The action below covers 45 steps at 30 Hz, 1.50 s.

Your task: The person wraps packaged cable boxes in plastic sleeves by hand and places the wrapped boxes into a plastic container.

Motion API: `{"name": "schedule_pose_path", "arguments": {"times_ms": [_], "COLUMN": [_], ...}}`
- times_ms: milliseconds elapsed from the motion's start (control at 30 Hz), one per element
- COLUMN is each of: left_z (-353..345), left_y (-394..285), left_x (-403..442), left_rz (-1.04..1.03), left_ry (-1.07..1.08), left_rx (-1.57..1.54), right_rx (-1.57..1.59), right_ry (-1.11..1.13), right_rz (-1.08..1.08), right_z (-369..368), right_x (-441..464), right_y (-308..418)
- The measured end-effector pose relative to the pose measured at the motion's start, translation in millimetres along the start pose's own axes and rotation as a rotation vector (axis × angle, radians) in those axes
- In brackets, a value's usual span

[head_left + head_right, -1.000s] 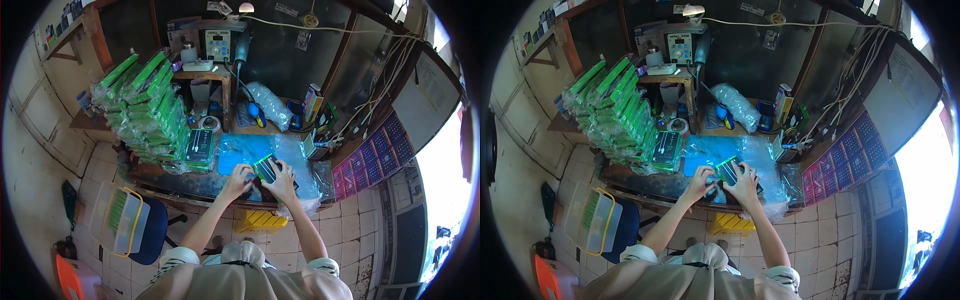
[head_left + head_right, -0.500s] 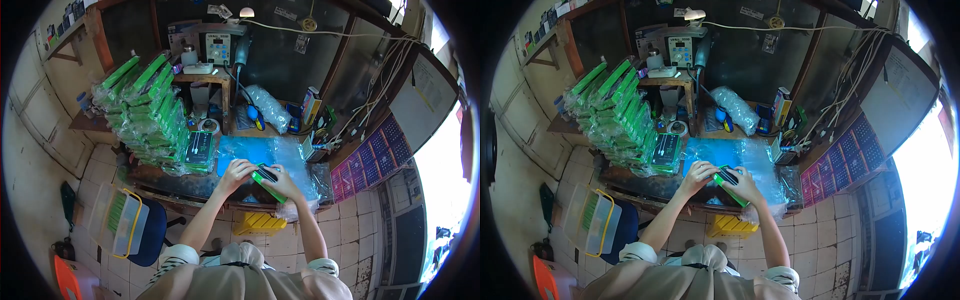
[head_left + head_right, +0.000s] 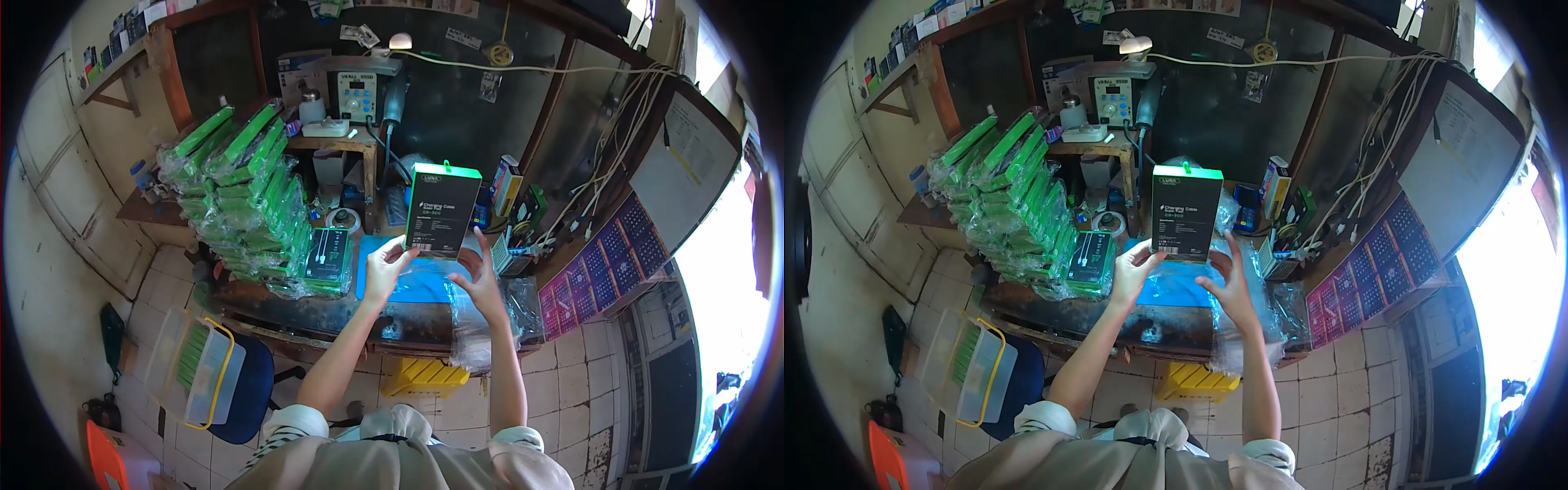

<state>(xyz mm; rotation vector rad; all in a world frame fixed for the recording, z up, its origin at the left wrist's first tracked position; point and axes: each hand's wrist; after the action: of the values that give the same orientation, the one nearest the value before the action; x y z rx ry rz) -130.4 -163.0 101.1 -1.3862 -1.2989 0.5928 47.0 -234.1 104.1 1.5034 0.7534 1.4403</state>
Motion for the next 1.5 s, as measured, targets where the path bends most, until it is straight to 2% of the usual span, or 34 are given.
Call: {"name": "schedule_pose_path", "arguments": {"times_ms": [133,200,467,533,567,600,667,800,833,1000,1067,1133,1200,1233,1300,1500], "left_z": [-3.3,-0.8,17.7,14.6,21.4,21.4,19.2,26.3,24.8,22.1,23.8,23.1,22.5,23.6,26.1,25.1], "left_y": [-16.6,-23.9,-48.3,-67.2,-63.4,-70.1,-87.2,-74.4,-73.6,-75.2,-72.0,-78.4,-83.8,-81.0,-74.6,-77.0], "left_x": [2.6,2.9,11.2,6.8,11.1,9.7,3.4,5.2,3.5,-0.5,0.5,3.2,4.6,5.7,7.0,2.9], "left_rz": [0.027,0.043,-0.058,-0.122,-0.211,-0.212,-0.053,-0.147,-0.141,-0.046,-0.183,-0.143,0.025,0.025,-0.170,-0.069], "left_ry": [0.028,0.039,0.243,0.282,0.372,0.371,0.452,0.476,0.463,0.468,0.417,0.458,0.540,0.541,0.526,0.494], "left_rx": [-0.040,-0.027,0.111,0.321,0.477,0.477,0.530,0.788,0.843,0.850,0.823,0.752,0.505,0.504,0.553,0.549], "right_rx": [-0.021,-0.032,-0.063,-0.069,-0.107,-0.145,-0.195,-0.362,-0.534,-0.458,-0.328,-0.310,-0.289,-0.289,-0.279,-0.341], "right_ry": [-0.034,-0.043,0.091,0.123,0.155,0.187,0.227,0.313,0.312,0.334,0.251,0.288,0.259,0.258,0.225,0.308], "right_rz": [-0.027,0.042,0.069,0.086,0.082,0.077,0.053,0.011,0.064,0.004,-0.011,-0.044,0.032,0.032,0.077,0.042], "right_z": [-5.6,-6.5,-1.9,-2.3,-3.0,-3.2,-3.2,-5.5,-6.8,-7.1,-5.9,-4.2,-2.9,-3.2,-4.4,-3.2], "right_x": [18.5,25.2,34.4,34.8,35.1,34.9,32.8,29.5,27.9,28.2,28.4,29.7,30.0,29.0,26.6,28.1], "right_y": [14.6,18.3,27.2,35.0,41.8,47.9,56.0,69.7,71.1,60.6,54.5,56.7,47.5,47.1,46.2,47.4]}}
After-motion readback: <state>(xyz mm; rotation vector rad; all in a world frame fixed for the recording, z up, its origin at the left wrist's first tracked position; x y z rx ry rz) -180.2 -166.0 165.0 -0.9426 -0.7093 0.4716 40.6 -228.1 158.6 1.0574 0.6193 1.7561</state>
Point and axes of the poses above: each hand's wrist, its own x-axis towards the middle knuckle, its own z-axis out of the back of the hand, y = z × x
